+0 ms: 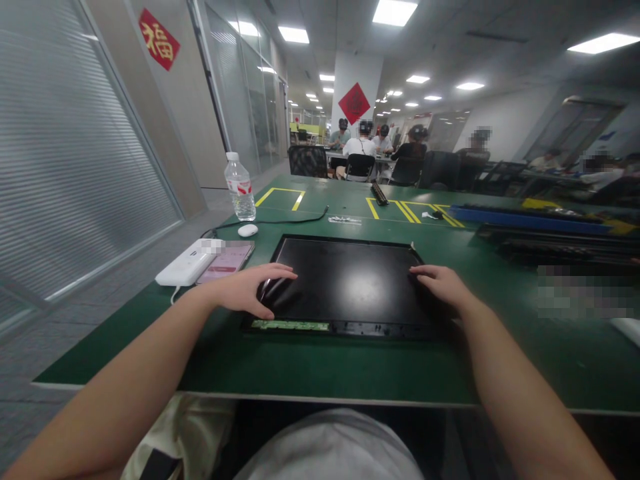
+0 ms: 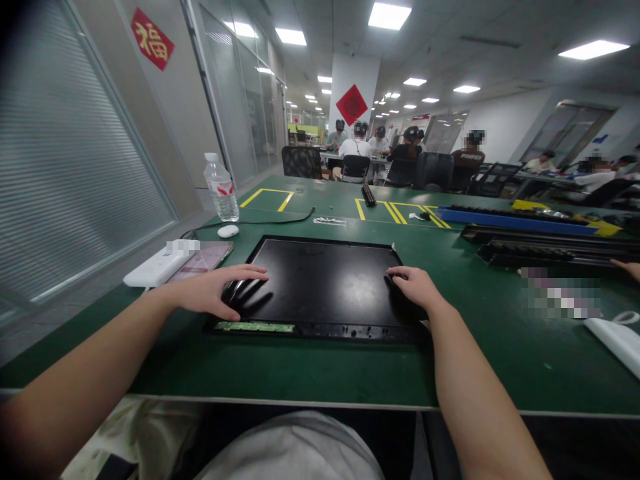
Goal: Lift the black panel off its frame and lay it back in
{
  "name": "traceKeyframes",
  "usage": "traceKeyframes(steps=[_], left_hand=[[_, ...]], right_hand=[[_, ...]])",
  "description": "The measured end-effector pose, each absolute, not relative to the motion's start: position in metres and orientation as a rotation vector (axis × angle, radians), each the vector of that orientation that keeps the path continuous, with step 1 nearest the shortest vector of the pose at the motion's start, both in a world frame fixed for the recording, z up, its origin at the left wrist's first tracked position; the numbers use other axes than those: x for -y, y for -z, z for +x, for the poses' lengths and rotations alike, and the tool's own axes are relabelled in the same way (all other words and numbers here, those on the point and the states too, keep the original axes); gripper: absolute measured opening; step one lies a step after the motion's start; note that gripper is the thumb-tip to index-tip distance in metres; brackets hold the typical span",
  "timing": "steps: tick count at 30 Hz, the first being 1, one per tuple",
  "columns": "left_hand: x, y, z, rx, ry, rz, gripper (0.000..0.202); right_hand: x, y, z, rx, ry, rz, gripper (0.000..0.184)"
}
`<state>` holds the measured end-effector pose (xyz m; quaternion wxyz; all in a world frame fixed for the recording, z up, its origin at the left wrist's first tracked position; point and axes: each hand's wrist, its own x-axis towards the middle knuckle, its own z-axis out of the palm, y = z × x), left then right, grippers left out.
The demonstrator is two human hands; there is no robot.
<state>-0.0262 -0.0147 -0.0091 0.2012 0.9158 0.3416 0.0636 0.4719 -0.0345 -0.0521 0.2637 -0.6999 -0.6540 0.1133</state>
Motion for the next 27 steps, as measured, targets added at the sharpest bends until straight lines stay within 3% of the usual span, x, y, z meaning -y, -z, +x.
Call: traceKeyframes(steps=[20, 27], left_hand=[[0.019, 0.011, -0.019, -0.849, -0.288, 2.59, 0.075], [0.008, 0.016, -0.023, -1.131, -0.33, 2.529, 0.06]], right_hand=[[0.037, 0.047, 0.466, 1.725, -0.363, -1.902, 0.029], [0.037, 0.046, 0.467, 1.694, -0.309, -1.936, 0.03]])
